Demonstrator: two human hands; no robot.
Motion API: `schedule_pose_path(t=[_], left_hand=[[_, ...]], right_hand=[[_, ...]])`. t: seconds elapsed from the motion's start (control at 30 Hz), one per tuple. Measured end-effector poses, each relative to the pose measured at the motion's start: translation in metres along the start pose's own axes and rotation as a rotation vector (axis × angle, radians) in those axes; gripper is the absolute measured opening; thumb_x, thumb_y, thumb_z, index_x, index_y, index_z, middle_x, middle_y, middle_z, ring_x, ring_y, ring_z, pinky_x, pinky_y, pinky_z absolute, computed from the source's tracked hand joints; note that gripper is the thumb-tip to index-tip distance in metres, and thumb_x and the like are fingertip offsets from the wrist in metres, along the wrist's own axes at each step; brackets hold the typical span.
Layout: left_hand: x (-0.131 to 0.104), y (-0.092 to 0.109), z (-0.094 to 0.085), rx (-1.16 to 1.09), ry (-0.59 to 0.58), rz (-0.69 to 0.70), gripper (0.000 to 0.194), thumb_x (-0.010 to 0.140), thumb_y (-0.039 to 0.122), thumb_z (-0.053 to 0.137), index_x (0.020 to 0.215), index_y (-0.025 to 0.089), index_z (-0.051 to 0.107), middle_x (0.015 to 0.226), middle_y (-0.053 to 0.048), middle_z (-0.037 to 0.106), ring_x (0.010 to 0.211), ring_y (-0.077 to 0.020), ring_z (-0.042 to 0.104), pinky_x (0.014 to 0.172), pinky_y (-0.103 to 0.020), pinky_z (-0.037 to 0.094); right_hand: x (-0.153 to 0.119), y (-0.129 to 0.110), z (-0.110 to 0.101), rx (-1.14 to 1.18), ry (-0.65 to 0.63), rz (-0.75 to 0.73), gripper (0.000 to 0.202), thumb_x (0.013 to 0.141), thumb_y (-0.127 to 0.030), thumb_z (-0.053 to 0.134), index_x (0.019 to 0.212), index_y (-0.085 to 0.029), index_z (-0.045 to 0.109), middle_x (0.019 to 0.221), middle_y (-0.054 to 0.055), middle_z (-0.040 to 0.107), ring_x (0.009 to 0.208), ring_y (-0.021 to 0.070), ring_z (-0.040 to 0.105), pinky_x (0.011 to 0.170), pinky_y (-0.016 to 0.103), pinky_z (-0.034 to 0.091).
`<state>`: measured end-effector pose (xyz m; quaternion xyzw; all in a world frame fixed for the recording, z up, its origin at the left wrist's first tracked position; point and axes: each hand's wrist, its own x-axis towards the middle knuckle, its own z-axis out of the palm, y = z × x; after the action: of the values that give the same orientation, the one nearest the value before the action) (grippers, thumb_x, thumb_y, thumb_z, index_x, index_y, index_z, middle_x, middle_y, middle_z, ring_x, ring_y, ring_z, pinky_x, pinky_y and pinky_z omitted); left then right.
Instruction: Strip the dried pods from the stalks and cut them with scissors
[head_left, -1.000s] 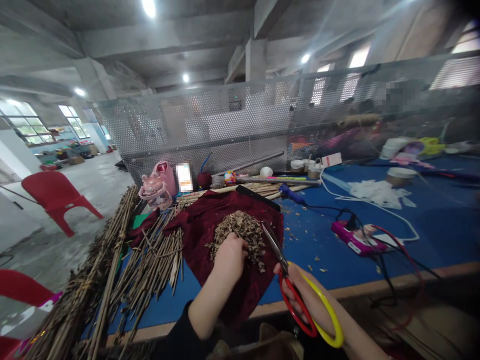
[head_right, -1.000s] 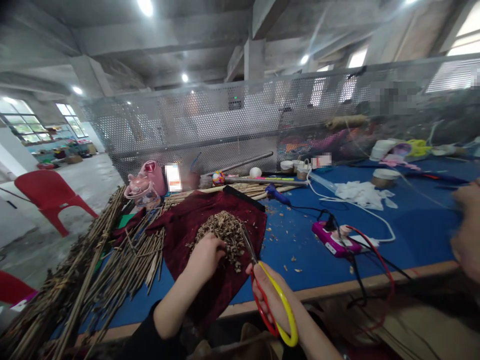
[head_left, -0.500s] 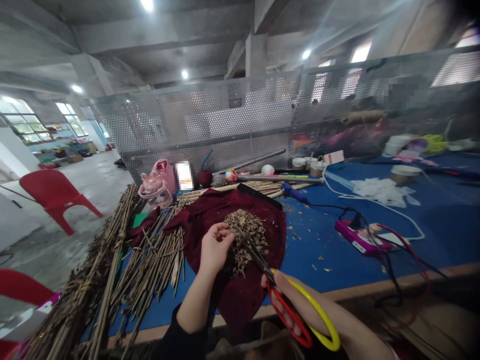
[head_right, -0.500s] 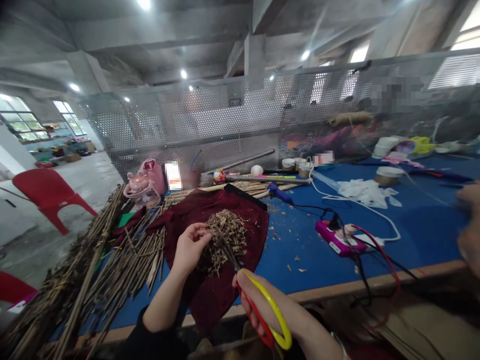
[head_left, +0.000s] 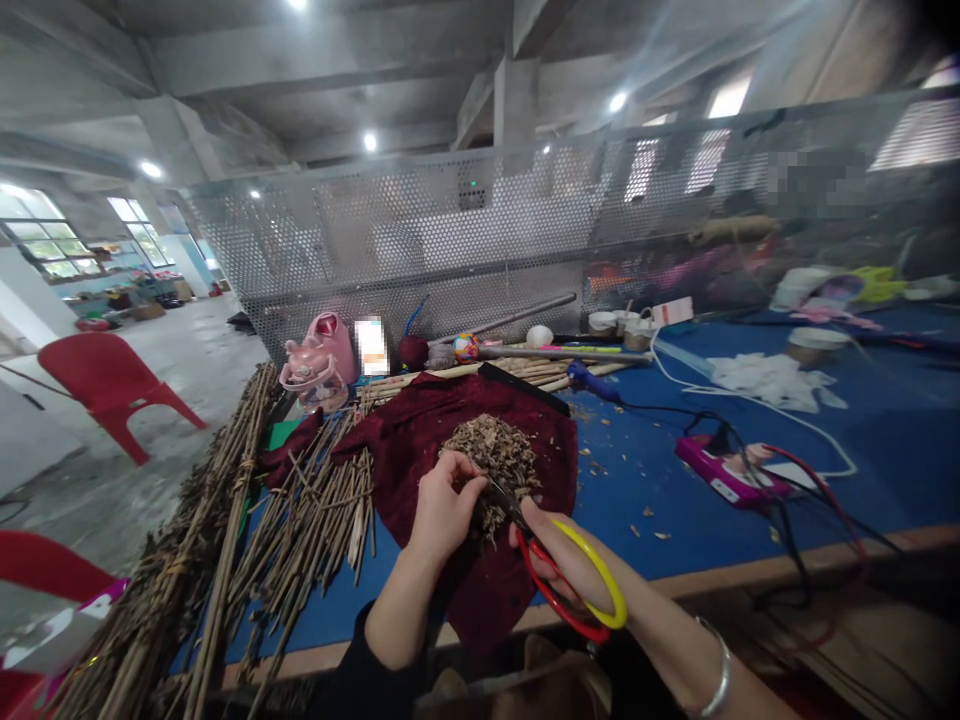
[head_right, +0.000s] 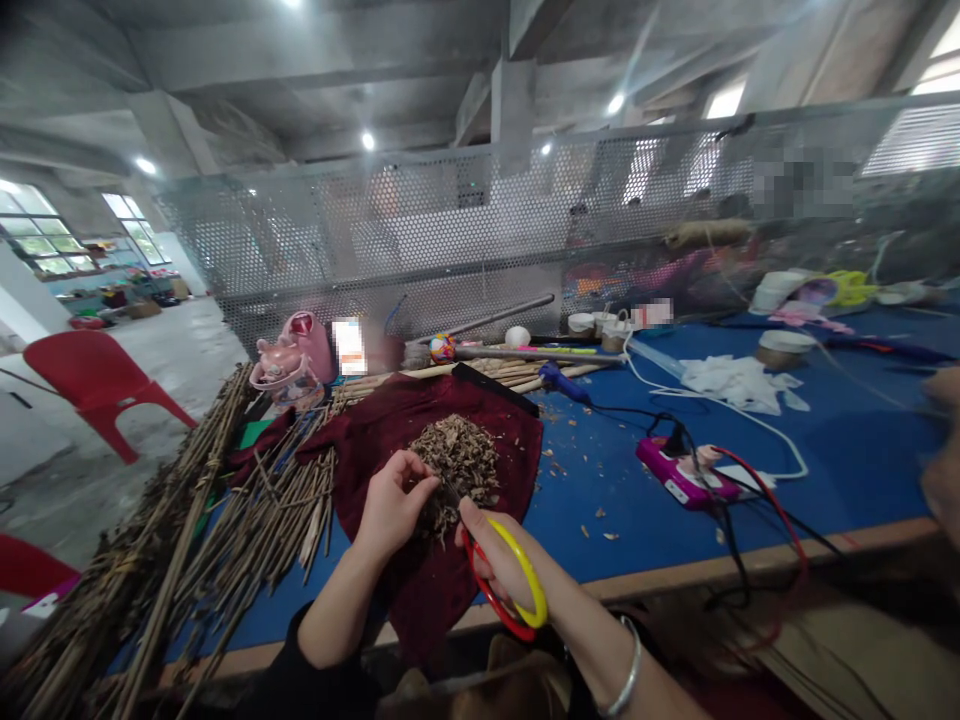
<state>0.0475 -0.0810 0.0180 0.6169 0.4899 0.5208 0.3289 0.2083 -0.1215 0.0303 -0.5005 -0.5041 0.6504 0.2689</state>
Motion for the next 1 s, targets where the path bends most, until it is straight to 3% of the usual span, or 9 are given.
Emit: schedule_pose_path(t=[0.13, 0.27, 0.4, 0.5, 0.67, 0.83, 1.0], left_hand=[[0.002, 0.0, -0.002, 0.105, 0.042, 0.035, 0.006, 0.073, 0.02, 0.058, 0.074, 0.018, 0.052, 0.07, 0.001, 0.058, 0.066, -0.0116, 0.054, 0.066, -0.022, 0.041], [0.004, -0.001, -0.006, 0.146, 0.125, 0.034, 0.005, 0.074, 0.021, 0.058, 0.077, 0.018, 0.059, 0.072, 0.0, 0.062, 0.068, -0.0123, 0.057, 0.07, -0.024, 0.043], [0.007, -0.008, -0.004, -0.012, 0.126, -0.037, 0.027, 0.072, 0.015, 0.06, 0.099, 0.017, 0.059, 0.087, -0.005, 0.066, 0.078, -0.0137, 0.062, 0.077, -0.027, 0.046], [0.01, -0.01, -0.001, -0.058, 0.168, -0.055, 0.035, 0.067, 0.013, 0.063, 0.102, 0.015, 0.057, 0.085, -0.004, 0.063, 0.073, -0.0122, 0.061, 0.074, -0.025, 0.047], [0.02, -0.003, -0.004, 0.062, 0.193, -0.063, 0.021, 0.069, 0.021, 0.064, 0.088, 0.014, 0.063, 0.068, -0.001, 0.062, 0.063, -0.0114, 0.058, 0.066, -0.023, 0.045], [0.025, 0.0, -0.009, 0.097, 0.072, -0.042, 0.021, 0.076, 0.024, 0.058, 0.093, 0.016, 0.067, 0.087, -0.006, 0.069, 0.081, -0.0158, 0.063, 0.079, -0.027, 0.045], [0.014, -0.001, -0.02, 0.202, 0.2, -0.04, 0.022, 0.081, 0.025, 0.05, 0.095, 0.015, 0.064, 0.095, -0.008, 0.067, 0.089, -0.0172, 0.061, 0.084, -0.029, 0.043]], right_hand=[[-0.001, 0.002, 0.0, -0.018, 0.022, -0.082, 0.06, 0.072, -0.075, 0.035, 0.072, -0.017, 0.048, 0.036, -0.012, 0.027, 0.026, 0.0017, 0.023, 0.028, 0.012, 0.018], [-0.011, 0.007, -0.006, 0.087, 0.022, -0.022, 0.061, 0.07, -0.078, 0.034, 0.082, -0.019, 0.048, 0.041, -0.012, 0.033, 0.026, 0.0017, 0.022, 0.026, 0.013, 0.02], [-0.023, 0.018, -0.017, 0.25, 0.018, -0.025, 0.065, 0.066, -0.08, 0.037, 0.093, -0.022, 0.045, 0.049, -0.011, 0.038, 0.029, 0.0026, 0.029, 0.028, 0.014, 0.029], [-0.031, 0.026, -0.024, 0.282, 0.034, -0.05, 0.064, 0.068, -0.079, 0.037, 0.095, -0.022, 0.044, 0.052, -0.01, 0.039, 0.031, 0.0024, 0.03, 0.03, 0.014, 0.031], [-0.037, 0.03, -0.024, 0.233, 0.003, -0.017, 0.063, 0.071, -0.077, 0.034, 0.098, -0.022, 0.045, 0.052, -0.009, 0.04, 0.032, 0.0032, 0.031, 0.03, 0.014, 0.032], [-0.034, 0.031, -0.02, 0.226, -0.022, -0.001, 0.065, 0.071, -0.078, 0.032, 0.099, -0.021, 0.045, 0.052, -0.009, 0.04, 0.033, 0.0034, 0.033, 0.031, 0.014, 0.033], [-0.032, 0.036, -0.021, 0.224, -0.027, 0.009, 0.065, 0.071, -0.079, 0.031, 0.101, -0.022, 0.044, 0.051, -0.01, 0.04, 0.032, 0.0039, 0.033, 0.03, 0.014, 0.034]])
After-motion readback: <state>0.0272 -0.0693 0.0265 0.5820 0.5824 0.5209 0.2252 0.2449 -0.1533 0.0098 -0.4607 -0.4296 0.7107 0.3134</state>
